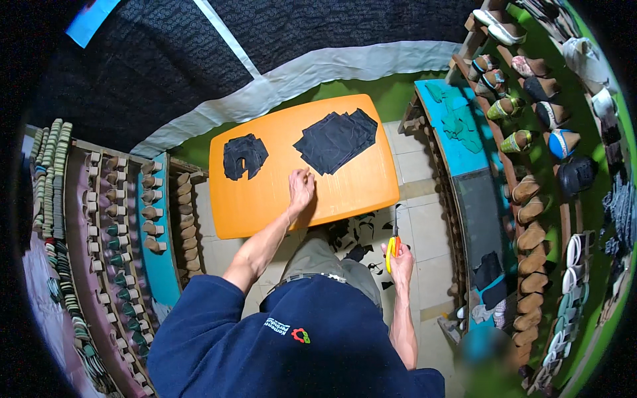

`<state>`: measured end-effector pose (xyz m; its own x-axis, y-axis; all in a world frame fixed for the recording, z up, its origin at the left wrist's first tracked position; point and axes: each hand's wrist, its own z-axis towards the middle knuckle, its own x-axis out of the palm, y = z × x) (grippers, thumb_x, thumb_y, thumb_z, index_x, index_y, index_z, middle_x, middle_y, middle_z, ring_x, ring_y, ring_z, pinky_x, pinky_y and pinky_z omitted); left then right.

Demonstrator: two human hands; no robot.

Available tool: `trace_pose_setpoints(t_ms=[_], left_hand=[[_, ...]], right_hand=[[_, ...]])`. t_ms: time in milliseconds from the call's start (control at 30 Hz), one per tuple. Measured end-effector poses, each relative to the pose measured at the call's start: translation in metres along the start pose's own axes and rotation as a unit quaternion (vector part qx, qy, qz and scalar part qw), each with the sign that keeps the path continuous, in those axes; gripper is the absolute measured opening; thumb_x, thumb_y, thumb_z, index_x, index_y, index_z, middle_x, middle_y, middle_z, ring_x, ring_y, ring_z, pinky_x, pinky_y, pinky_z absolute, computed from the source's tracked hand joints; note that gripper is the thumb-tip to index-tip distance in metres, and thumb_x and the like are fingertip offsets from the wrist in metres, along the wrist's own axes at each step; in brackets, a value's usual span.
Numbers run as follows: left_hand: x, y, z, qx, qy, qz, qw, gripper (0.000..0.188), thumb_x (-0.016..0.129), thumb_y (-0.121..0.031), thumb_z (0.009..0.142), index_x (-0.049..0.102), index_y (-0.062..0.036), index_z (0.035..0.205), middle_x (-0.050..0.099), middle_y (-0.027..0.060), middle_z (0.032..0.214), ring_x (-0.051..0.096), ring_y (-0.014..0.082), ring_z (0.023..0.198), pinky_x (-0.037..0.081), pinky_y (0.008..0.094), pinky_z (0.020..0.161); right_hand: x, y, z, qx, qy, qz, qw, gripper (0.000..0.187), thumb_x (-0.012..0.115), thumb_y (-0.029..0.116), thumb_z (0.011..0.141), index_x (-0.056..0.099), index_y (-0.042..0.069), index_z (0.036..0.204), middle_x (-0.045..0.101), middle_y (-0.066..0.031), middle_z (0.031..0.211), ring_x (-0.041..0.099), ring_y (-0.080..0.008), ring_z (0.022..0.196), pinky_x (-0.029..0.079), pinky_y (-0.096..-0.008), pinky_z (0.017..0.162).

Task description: The person uses yellow-handled scissors to cut black fabric pieces on an orange table. They repeatedly pick up fabric, cut along edges, and place the cut pieces back on the table.

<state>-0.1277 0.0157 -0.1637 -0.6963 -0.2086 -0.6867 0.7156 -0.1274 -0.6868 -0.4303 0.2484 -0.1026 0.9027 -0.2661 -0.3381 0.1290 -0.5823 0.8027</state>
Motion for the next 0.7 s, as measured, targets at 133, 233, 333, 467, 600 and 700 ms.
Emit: trace_pose_setpoints(t_ms=[133,233,333,467,600,700], left_hand=[[0.013,0.023,0.059,-0.072,0.034,0.063,0.995,0.055,0.069,-0.030,0.086,0.060,0.0051,0.127,0.057,0.0249,0.116,0.051,0.0394,0.112,0.045,0.0470,0.096],[0.022,0.024,0.080,-0.104,0.039,0.119,0.987,0.065,0.072,-0.036,0.084,0.056,0.0034,0.133,0.053,0.0238,0.126,0.048,0.0391,0.120,0.043,0.0482,0.100],[0.021,0.023,0.091,-0.146,0.110,0.143,0.973,0.074,0.076,-0.042,0.080,0.053,-0.0015,0.138,0.048,0.0208,0.135,0.044,0.0372,0.125,0.041,0.0489,0.104],[0.021,0.025,0.098,-0.167,0.123,0.121,0.971,0.071,0.084,-0.034,0.072,0.059,-0.0088,0.134,0.050,0.0167,0.132,0.043,0.0358,0.126,0.038,0.0486,0.106],[0.013,0.019,0.109,-0.185,0.148,0.094,0.967,0.069,0.088,-0.027,0.066,0.062,-0.0121,0.128,0.052,0.0144,0.130,0.044,0.0344,0.126,0.038,0.0474,0.106],[0.020,0.024,0.115,-0.175,0.103,0.082,0.976,0.064,0.089,-0.028,0.065,0.063,-0.0116,0.121,0.052,0.0127,0.127,0.045,0.0325,0.124,0.039,0.0467,0.104]], right_hand=[[0.007,0.004,-0.005,-0.011,-0.020,-0.021,1.000,0.039,0.084,0.032,0.081,0.063,0.003,0.099,0.065,-0.0009,0.072,0.061,-0.0075,0.065,0.047,-0.0233,0.059],[0.017,0.003,-0.010,-0.002,-0.050,-0.006,0.999,0.044,0.084,0.037,0.080,0.064,0.001,0.095,0.064,-0.0013,0.070,0.054,-0.0088,0.062,0.044,-0.0275,0.058],[0.033,0.000,-0.012,0.030,-0.063,0.039,0.997,0.039,0.084,0.032,0.081,0.062,0.002,0.094,0.064,-0.0013,0.071,0.059,-0.0083,0.063,0.047,-0.0251,0.058],[0.052,0.025,-0.010,0.057,-0.057,0.034,0.996,0.039,0.084,0.033,0.081,0.059,0.004,0.088,0.065,-0.0027,0.072,0.063,-0.0096,0.062,0.049,-0.0248,0.058],[0.072,0.040,0.001,0.039,-0.056,0.042,0.997,0.038,0.085,0.033,0.080,0.063,0.003,0.090,0.063,0.0012,0.068,0.054,-0.0063,0.059,0.045,-0.0244,0.055],[0.092,0.065,0.007,0.026,-0.058,0.029,0.998,0.038,0.085,0.033,0.080,0.063,0.003,0.089,0.063,0.0019,0.069,0.052,-0.0054,0.061,0.043,-0.0241,0.057]])
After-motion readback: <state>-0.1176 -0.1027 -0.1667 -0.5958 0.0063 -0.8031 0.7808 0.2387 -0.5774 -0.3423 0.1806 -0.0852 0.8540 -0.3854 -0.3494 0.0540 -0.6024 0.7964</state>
